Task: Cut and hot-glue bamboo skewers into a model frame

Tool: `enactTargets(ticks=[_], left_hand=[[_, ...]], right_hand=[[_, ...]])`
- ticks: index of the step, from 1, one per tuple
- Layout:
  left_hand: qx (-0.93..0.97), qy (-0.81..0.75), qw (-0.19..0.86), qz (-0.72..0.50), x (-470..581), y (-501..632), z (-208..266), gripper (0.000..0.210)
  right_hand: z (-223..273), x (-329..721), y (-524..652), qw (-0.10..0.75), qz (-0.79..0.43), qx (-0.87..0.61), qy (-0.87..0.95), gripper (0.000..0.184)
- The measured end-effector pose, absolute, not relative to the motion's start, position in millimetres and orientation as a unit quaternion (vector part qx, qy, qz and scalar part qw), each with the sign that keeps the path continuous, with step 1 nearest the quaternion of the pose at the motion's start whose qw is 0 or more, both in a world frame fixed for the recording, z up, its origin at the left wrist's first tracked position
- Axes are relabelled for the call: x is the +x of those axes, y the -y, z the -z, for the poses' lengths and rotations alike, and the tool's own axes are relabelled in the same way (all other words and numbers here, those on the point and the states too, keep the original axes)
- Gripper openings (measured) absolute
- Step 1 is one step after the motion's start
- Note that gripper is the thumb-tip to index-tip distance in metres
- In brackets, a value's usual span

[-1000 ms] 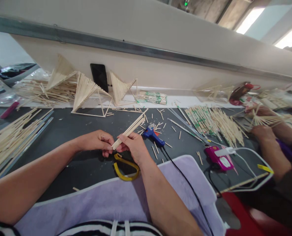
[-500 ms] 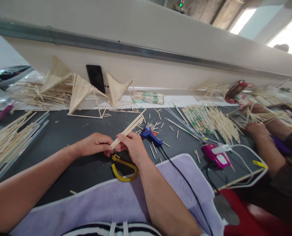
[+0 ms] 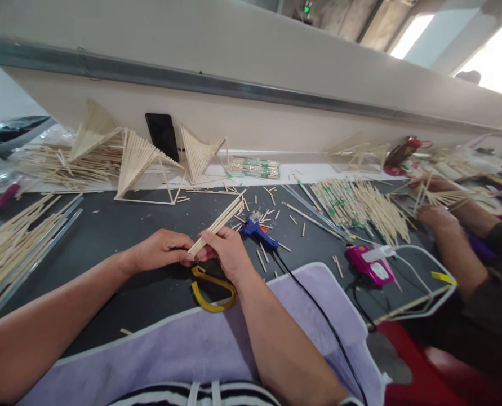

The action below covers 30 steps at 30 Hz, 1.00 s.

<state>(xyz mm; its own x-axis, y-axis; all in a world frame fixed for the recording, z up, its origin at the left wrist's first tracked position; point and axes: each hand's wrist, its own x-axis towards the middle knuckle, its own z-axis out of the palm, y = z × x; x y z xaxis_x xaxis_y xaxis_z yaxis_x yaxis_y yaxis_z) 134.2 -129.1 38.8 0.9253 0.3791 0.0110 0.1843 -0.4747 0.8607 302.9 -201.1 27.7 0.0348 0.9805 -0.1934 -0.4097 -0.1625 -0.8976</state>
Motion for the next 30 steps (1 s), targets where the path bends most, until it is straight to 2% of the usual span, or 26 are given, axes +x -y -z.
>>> enactTargets(ticks=[16,21,25,30], left_hand=[[0.832,-0.164,0.526,-0.064,131.0,122.9,-36.6,0.029],[0.781,-0.189,0.594,-0.042,132.0,124.0,-34.7,0.026],[0.733,-0.222,0.639,-0.071,134.6,127.0,-36.3,0.026],[0.749,-0.258,0.606,-0.077,137.2,130.3,-38.4,0.027]], right_hand=[[-28.2,303.9,200.3,0.555,-0.612,-0.461,0.324,0.025],[-27.8,302.8,199.8,0.564,-0.579,-0.480,0.342,0.024],[-29.3,301.0,200.1,0.558,-0.553,-0.498,0.368,0.026],[-28.2,298.8,201.2,0.543,-0.553,-0.500,0.387,0.025]])
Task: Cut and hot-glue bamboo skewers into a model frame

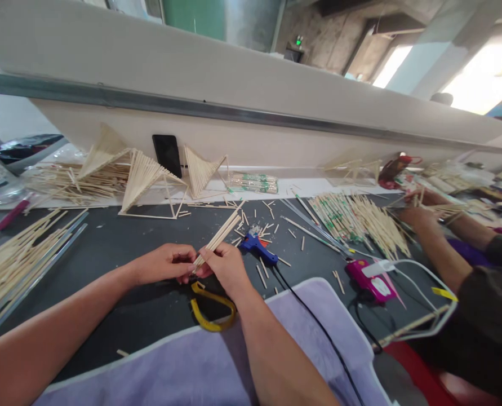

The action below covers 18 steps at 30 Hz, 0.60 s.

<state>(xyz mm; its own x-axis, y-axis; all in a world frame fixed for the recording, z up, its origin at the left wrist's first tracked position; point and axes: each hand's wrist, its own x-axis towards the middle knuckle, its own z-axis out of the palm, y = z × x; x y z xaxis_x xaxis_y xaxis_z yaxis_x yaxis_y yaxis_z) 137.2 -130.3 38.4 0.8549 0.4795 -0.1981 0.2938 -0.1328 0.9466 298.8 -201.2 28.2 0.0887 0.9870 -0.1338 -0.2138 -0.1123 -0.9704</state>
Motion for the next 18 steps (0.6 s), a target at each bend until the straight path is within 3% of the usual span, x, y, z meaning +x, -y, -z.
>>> enactTargets(ticks=[4,18], left_hand=[[0.767,-0.269,0.580,-0.062,136.2,129.2,-39.1,0.027],[0.692,-0.252,0.676,-0.032,135.6,125.3,-36.9,0.026]], right_hand=[[-25.9,298.8,202.3,0.536,-0.554,-0.504,0.390,0.023],[-30.4,296.3,203.4,0.527,-0.556,-0.522,0.375,0.024]])
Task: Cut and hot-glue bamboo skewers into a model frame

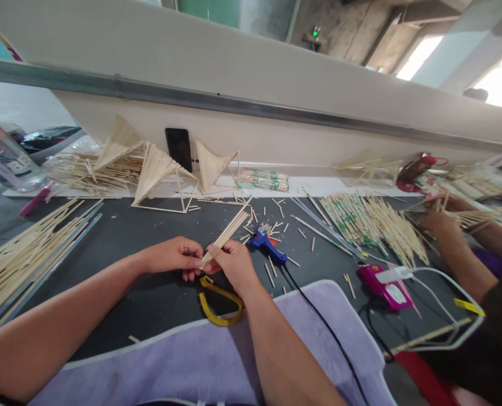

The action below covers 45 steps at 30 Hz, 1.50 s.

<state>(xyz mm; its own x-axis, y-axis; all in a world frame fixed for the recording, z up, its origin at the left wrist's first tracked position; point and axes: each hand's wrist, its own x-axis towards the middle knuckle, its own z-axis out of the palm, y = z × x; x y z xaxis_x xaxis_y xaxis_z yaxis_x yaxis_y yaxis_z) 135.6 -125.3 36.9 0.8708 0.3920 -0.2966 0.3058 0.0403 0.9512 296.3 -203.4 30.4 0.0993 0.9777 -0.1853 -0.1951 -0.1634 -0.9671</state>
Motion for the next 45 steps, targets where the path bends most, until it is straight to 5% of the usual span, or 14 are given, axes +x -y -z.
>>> enactTargets(ticks=[45], left_hand=[[0.682,-0.221,0.697,0.000,129.0,116.0,-33.3,0.020]], right_hand=[[-21.6,299.0,201.5,0.540,-0.597,-0.483,0.345,0.025]])
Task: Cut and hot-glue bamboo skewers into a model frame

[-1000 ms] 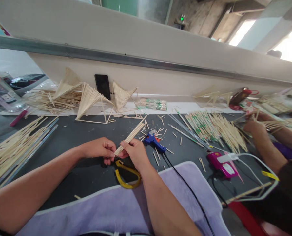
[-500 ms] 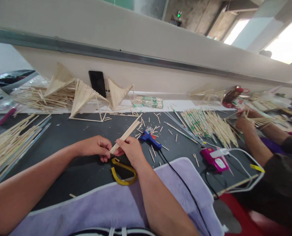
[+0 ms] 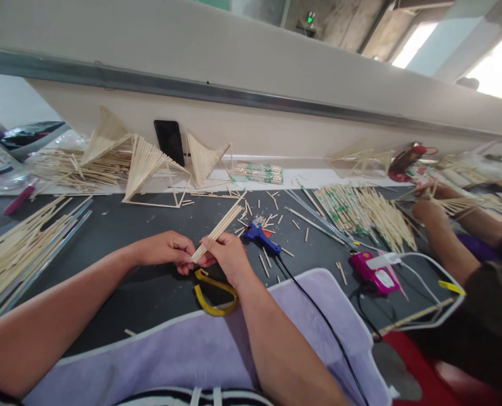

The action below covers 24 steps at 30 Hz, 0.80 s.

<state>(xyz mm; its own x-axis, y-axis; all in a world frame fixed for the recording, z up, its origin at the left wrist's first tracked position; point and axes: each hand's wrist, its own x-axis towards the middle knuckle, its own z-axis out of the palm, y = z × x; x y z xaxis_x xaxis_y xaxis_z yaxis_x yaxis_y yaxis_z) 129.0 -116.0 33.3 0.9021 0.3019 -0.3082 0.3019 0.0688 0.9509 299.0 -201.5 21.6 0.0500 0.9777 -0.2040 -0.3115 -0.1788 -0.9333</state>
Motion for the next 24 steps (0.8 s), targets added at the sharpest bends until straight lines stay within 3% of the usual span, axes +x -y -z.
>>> enactTargets(ticks=[24], left_hand=[[0.760,-0.216,0.611,-0.061,132,124,-39,0.020]], right_hand=[[-23,300,198,0.563,-0.593,-0.477,0.323,0.027]])
